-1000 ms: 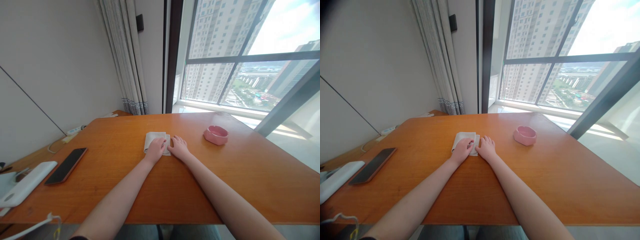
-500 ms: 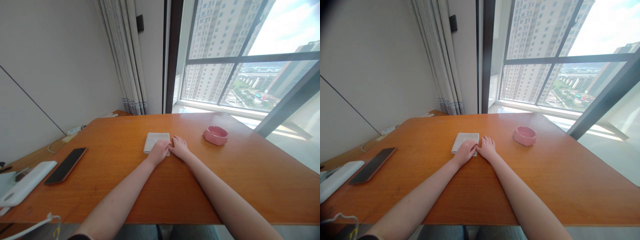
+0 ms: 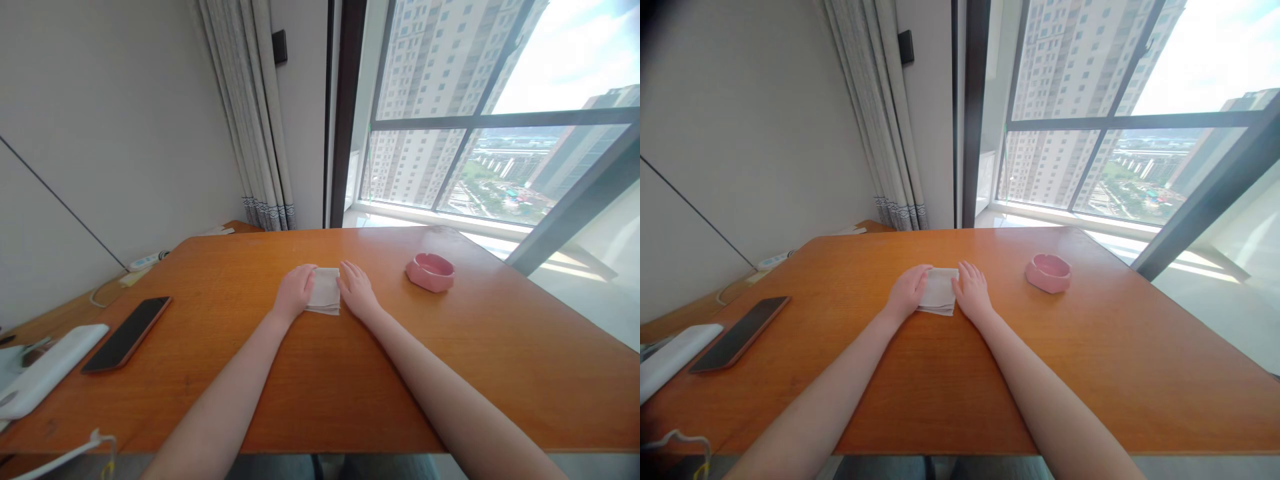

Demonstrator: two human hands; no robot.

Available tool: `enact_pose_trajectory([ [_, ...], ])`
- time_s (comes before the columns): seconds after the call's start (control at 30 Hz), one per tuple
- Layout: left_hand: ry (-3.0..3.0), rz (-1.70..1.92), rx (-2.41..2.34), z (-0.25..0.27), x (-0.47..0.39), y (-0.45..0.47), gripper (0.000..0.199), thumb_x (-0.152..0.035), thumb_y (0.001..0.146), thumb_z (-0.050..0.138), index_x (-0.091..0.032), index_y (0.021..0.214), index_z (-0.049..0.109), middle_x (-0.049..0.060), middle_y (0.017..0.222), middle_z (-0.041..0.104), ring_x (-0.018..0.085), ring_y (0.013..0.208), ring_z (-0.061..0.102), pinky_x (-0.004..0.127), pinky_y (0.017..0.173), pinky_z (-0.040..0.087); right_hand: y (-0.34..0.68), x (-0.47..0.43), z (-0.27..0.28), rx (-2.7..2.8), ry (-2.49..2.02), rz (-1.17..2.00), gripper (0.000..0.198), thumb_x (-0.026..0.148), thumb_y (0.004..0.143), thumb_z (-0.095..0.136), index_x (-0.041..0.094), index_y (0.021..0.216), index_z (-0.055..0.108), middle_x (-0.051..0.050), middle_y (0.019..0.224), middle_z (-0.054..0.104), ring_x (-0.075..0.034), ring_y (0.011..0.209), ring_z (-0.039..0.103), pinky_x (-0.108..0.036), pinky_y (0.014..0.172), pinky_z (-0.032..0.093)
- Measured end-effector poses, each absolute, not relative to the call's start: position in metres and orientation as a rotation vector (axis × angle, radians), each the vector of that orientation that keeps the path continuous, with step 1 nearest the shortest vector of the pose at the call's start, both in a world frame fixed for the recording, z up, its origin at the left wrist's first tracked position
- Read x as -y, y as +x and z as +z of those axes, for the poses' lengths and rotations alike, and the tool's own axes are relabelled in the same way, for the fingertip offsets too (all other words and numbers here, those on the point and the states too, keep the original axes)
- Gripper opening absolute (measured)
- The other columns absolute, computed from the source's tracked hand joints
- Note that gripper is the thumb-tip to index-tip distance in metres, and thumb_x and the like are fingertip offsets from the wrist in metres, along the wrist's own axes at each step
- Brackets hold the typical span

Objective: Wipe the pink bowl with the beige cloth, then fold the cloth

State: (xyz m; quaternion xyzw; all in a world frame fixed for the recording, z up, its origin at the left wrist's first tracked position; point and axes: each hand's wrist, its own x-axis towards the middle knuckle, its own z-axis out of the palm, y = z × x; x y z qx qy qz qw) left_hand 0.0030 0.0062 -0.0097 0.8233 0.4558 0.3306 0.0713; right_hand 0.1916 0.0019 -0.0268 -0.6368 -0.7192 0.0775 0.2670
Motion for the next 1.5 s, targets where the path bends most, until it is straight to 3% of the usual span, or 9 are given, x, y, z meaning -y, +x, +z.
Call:
enact_pose_trajectory([
  [0.17,2.524,0.327,-1.537,-0.033,-0.021,-0.013,0.052,-0.04,0.092,0.036,-0.022,0.14,0.036,0.011,0.152,0.028,0.027,0.141,0.02,0.055,0.112,0.017,0.157,0.023,-0.025,2.277,-1.472,0.162,0.057,0.044,0.094,0.031,0.014,0.142,0.035,-0.01,0.152,0.026,-0.025,0.142,0.018,-0.042,0.115,0.016],
  [0.37,2.514,0.288,-1.544,-0.048,0.005,0.03,0.059,-0.04,0.091,0.035,-0.023,0.147,0.023,0.013,0.154,0.019,0.033,0.142,0.01,0.057,0.111,0.011,0.144,0.035,-0.024,2.221,-1.652,0.201,0.06,0.045,0.094,0.028,0.012,0.145,0.03,-0.015,0.151,0.025,-0.026,0.141,0.021,-0.04,0.113,0.021],
  [0.5,2.522,0.346,-1.492,-0.047,0.011,0.036,0.055,-0.038,0.094,0.026,-0.023,0.147,0.022,0.01,0.154,0.02,0.027,0.142,0.015,0.053,0.112,0.013,0.155,0.03,-0.028,2.163,-1.841,0.215,0.059,0.047,0.095,0.022,0.016,0.145,0.03,-0.012,0.151,0.028,-0.028,0.14,0.023,-0.043,0.112,0.021],
  [0.67,2.505,0.302,-1.668,-0.044,-0.003,0.01,0.054,-0.04,0.094,0.025,-0.017,0.141,0.035,0.013,0.15,0.029,0.027,0.14,0.023,0.053,0.113,0.014,0.184,0.04,-0.029,2.233,-1.956,0.187,0.064,0.053,0.09,0.033,0.016,0.142,0.036,-0.013,0.153,0.022,-0.037,0.14,0.017,-0.05,0.112,0.015],
  [0.87,2.511,0.287,-1.688,-0.046,-0.007,0.007,0.053,-0.041,0.093,0.031,-0.018,0.14,0.037,0.012,0.15,0.029,0.027,0.14,0.025,0.051,0.113,0.016,0.282,0.071,-0.019,2.279,-1.916,0.358,0.057,0.035,0.077,0.043,0.019,0.131,0.045,-0.008,0.15,0.03,-0.025,0.14,0.024,-0.039,0.115,0.016],
  [0.97,2.51,0.311,-1.681,-0.047,-0.007,0.008,0.052,-0.041,0.092,0.032,-0.02,0.14,0.038,0.012,0.15,0.031,0.026,0.14,0.025,0.052,0.112,0.017,0.347,0.084,-0.025,2.147,-1.991,0.36,0.051,0.038,0.074,0.042,0.022,0.122,0.05,-0.009,0.146,0.037,-0.023,0.135,0.033,-0.037,0.111,0.024],
  [1.17,2.495,0.333,-1.677,-0.046,-0.008,0.005,0.051,-0.04,0.092,0.033,-0.02,0.138,0.04,0.013,0.149,0.032,0.027,0.139,0.027,0.052,0.112,0.018,0.424,0.097,-0.029,1.939,-2.008,0.443,0.051,0.051,0.073,0.044,0.024,0.114,0.057,-0.012,0.146,0.036,-0.025,0.132,0.037,-0.037,0.108,0.028],
  [1.33,2.485,0.387,-1.708,-0.048,-0.008,0.009,0.05,-0.042,0.092,0.031,-0.02,0.135,0.043,0.012,0.148,0.035,0.026,0.138,0.028,0.051,0.112,0.018,0.376,0.085,0.004,1.621,-1.888,0.336,0.042,0.052,0.082,0.035,0.025,0.099,0.062,-0.017,0.116,0.062,-0.027,0.11,0.056,-0.035,0.095,0.04],
  [1.5,2.487,0.435,-1.728,-0.048,-0.01,0.01,0.047,-0.042,0.09,0.036,-0.02,0.131,0.047,0.012,0.145,0.04,0.027,0.135,0.033,0.05,0.111,0.021,0.246,0.037,0.004,1.706,-1.566,0.526,0.033,0.031,0.08,0.039,0.017,0.101,0.059,-0.01,0.108,0.064,-0.021,0.1,0.06,-0.028,0.089,0.047],
])
